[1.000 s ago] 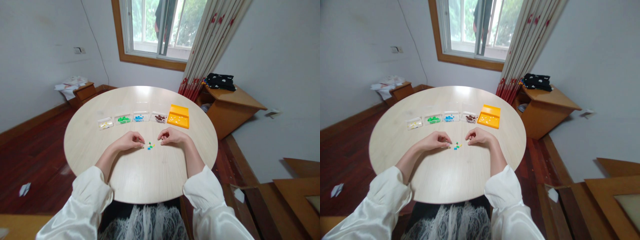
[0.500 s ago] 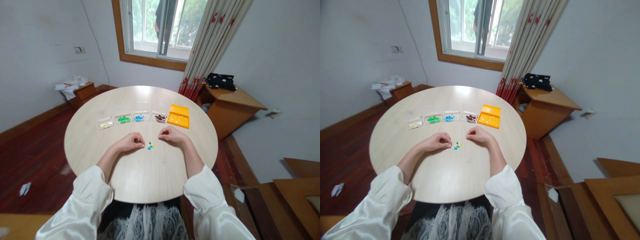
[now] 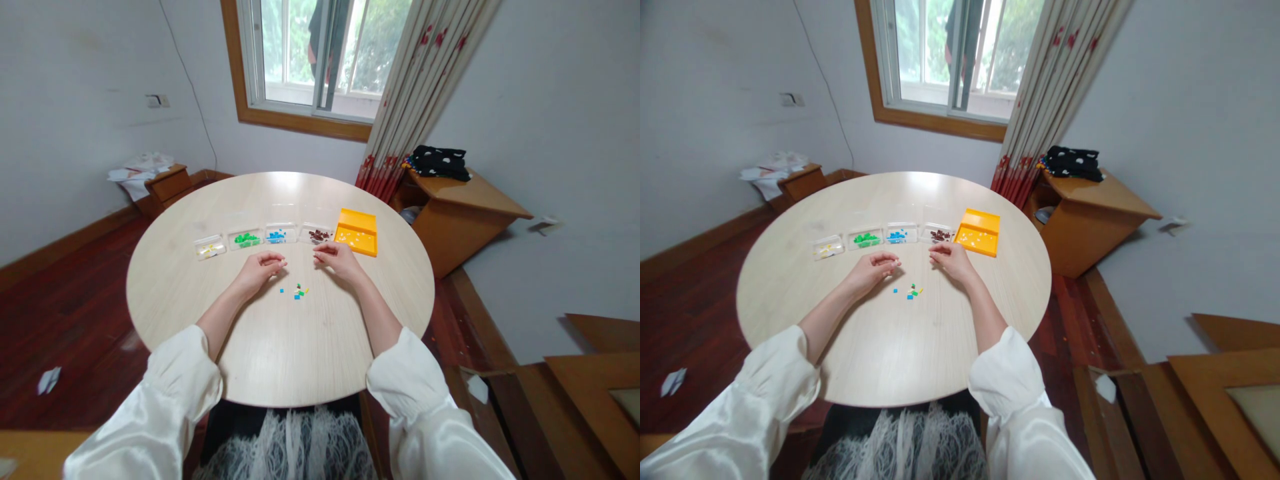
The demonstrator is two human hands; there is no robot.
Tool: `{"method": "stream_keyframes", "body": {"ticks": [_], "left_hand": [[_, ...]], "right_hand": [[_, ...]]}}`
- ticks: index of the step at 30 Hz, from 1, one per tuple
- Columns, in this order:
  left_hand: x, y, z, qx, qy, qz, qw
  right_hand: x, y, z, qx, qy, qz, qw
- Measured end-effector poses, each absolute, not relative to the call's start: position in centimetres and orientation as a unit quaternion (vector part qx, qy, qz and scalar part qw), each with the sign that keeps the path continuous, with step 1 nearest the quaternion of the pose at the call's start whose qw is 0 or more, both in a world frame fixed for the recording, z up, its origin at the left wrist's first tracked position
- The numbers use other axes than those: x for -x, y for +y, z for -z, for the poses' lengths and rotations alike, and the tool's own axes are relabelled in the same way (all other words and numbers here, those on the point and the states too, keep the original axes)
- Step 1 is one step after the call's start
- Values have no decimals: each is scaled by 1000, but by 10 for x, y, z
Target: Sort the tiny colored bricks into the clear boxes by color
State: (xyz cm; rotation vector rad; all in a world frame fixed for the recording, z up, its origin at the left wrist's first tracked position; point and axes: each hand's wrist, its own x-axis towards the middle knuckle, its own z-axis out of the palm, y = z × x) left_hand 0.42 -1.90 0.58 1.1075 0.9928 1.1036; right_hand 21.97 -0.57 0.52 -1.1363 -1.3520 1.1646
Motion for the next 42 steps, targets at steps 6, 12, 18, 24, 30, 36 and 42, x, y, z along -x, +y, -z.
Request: {"method": "stream_keyframes", "body": {"ticks": [6,12,18,24,30,36,42], "left_hand": [[-4,-17,-4,-450,424,-486,618],[-4,-17,-4,-442,416,-483,631],[-3,-16,-3,-435,413,-479,641],[-2,-14,0,-432,404,-485,644],[-3,-16,-4,-417,405,-487,652],[-3,-16,-4,-403,406,-491,657],[-1,-15,-6,-390,398,-497,665]], "right_hand": [[-218,-3,-2,477,-551,-469,499],[-218,-5,-3,480,-536,-485,498],[-217,-6,-5,472,-520,-506,501],[-216,-7,-7,469,-518,-510,502],[-215,-9,-11,472,-523,-503,500],[-215,-12,-12,486,-522,-507,485],[-215,-14,-12,485,-548,-495,467]]}}
